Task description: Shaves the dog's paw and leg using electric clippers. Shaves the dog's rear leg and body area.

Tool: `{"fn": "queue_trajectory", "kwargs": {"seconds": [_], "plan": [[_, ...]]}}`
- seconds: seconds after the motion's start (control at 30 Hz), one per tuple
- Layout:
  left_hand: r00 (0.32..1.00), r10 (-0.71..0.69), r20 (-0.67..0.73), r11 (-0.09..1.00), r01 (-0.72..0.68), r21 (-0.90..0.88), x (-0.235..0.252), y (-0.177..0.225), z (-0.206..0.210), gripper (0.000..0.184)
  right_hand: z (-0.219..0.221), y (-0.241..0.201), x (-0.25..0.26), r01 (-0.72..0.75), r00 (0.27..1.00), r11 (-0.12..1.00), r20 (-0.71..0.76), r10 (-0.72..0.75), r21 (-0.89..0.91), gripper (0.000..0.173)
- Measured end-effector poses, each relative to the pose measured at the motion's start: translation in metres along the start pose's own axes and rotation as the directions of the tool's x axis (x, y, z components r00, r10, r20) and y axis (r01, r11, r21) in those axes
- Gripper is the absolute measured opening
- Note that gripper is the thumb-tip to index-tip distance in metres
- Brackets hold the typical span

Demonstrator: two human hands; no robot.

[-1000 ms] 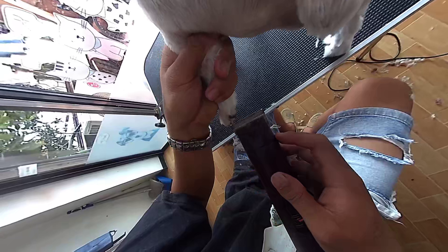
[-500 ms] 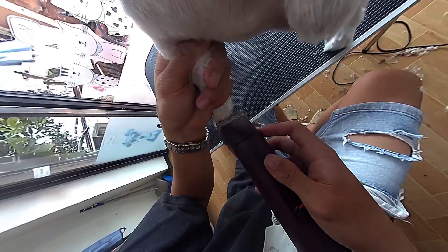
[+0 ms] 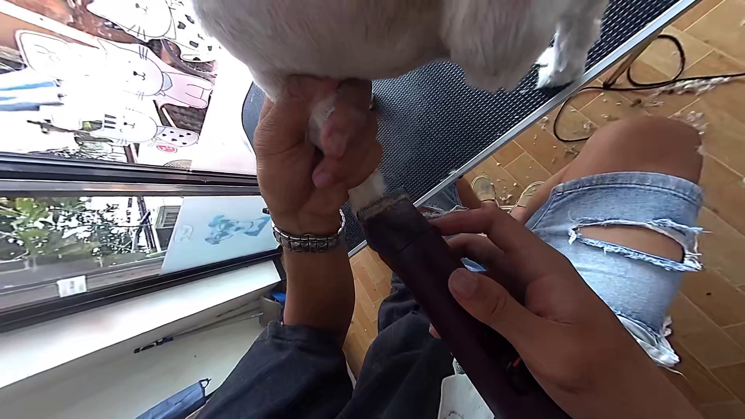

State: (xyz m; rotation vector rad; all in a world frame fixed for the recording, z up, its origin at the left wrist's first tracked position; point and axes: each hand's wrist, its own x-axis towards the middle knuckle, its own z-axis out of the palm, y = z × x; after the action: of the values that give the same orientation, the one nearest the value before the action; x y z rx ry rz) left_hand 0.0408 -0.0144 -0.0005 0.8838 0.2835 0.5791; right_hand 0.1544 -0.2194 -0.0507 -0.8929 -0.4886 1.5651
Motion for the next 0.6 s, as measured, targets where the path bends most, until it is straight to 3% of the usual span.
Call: {"fn": "queue_trajectory", "kwargs": {"seconds": [0.4, 0.47, 0.53, 0.6], "plan": [[0.994, -0.056, 0.089, 0.988, 0.068, -0.142, 0.001, 0.004, -0.007, 0.023, -0.001, 0.003, 0.003, -0.023, 0.999, 0.999, 0.027, 0.023, 0.033, 0.034], [0.992, -0.061, 0.111, 0.977, 0.082, -0.195, 0.002, 0.004, -0.010, 0.025, -0.009, 0.005, 0.008, -0.059, 0.992, 0.982, 0.121, 0.038, 0.178, 0.034], [0.991, -0.061, 0.119, 0.958, 0.091, -0.271, 0.001, 0.005, -0.013, 0.026, -0.023, 0.012, 0.012, -0.135, 0.961, 0.911, 0.275, 0.025, 0.390, 0.036], [0.993, -0.056, 0.101, 0.940, 0.086, -0.330, 0.000, 0.007, -0.013, 0.025, -0.035, 0.020, 0.012, -0.209, 0.932, 0.846, 0.361, 0.021, 0.490, 0.038]]}}
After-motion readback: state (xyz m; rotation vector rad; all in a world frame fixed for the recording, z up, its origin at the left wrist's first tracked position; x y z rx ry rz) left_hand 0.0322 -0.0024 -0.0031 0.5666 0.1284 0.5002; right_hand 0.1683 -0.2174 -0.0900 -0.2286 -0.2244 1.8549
